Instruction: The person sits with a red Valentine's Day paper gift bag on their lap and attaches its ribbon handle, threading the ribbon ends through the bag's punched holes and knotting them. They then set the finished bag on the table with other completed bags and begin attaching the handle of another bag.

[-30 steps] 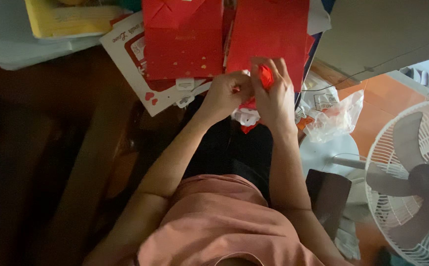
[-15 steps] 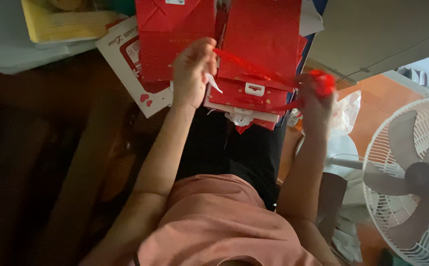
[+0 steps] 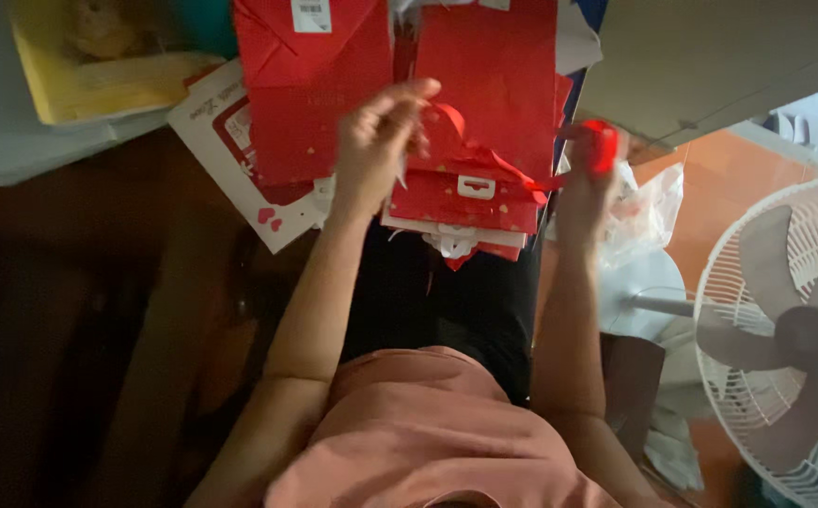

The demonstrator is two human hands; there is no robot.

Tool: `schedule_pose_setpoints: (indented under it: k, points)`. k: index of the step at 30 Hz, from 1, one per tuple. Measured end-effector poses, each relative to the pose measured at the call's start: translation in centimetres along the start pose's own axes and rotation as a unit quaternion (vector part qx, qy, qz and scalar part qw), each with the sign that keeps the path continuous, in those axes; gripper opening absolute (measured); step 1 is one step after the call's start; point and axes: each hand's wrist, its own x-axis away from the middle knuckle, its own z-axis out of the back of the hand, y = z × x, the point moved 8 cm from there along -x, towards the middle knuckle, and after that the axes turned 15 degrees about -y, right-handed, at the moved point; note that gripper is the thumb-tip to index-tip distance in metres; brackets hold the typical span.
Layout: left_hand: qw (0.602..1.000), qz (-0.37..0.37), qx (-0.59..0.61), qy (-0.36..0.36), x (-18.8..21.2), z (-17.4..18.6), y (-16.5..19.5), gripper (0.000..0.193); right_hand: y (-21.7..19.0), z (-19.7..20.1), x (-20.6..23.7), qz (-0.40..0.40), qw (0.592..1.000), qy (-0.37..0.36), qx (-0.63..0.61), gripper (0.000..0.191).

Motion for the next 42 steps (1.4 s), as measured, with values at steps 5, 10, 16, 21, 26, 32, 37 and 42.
schedule_pose_setpoints:
  k: [5, 10, 16, 21, 26, 32, 37, 42]
  points:
    - [0.988, 0.126, 0.054, -0.077, 0.7, -4.9, -3.4, 0.027, -1.0, -6.7, 1.6, -0.070, 0.985, -0.158, -0.025, 0.038]
    - [0.974, 0.135, -0.061, -0.174, 1.1, -8.1, -4.1, 0.021, -2.0, -8.7, 2.0, -0.171, 0.964, -0.180, -0.094, 0.056]
    - [0.978, 0.112, 0.077, -0.157, 1.6, -6.5, -4.3, 0.015, -0.5, -7.3, 1.8, -0.198, 0.954, -0.192, -0.116, 0.065]
    - [0.987, 0.049, 0.075, -0.130, 1.6, -4.0, -3.6, 0.019, 0.3, -5.9, 1.7, -0.177, 0.975, -0.133, -0.016, 0.037]
    - [0.981, 0.100, -0.068, -0.153, 1.9, -5.3, -4.1, 0.035, -2.8, -8.1, 1.6, -0.092, 0.941, -0.253, 0.206, 0.017]
    - [0.958, 0.056, -0.202, -0.196, 1.9, -6.8, -3.1, 0.052, -1.7, -9.3, 3.5, -0.183, 0.790, -0.421, 0.406, 0.023]
    - [0.968, 0.030, -0.144, -0.204, 2.0, -6.9, -3.0, 0.039, -3.4, -8.9, 3.0, -0.150, 0.827, -0.416, 0.348, 0.019]
    - [0.981, 0.055, -0.118, -0.143, 1.5, -4.7, -3.5, 0.036, -4.9, -7.7, 2.8, -0.257, 0.850, -0.384, 0.254, 0.018]
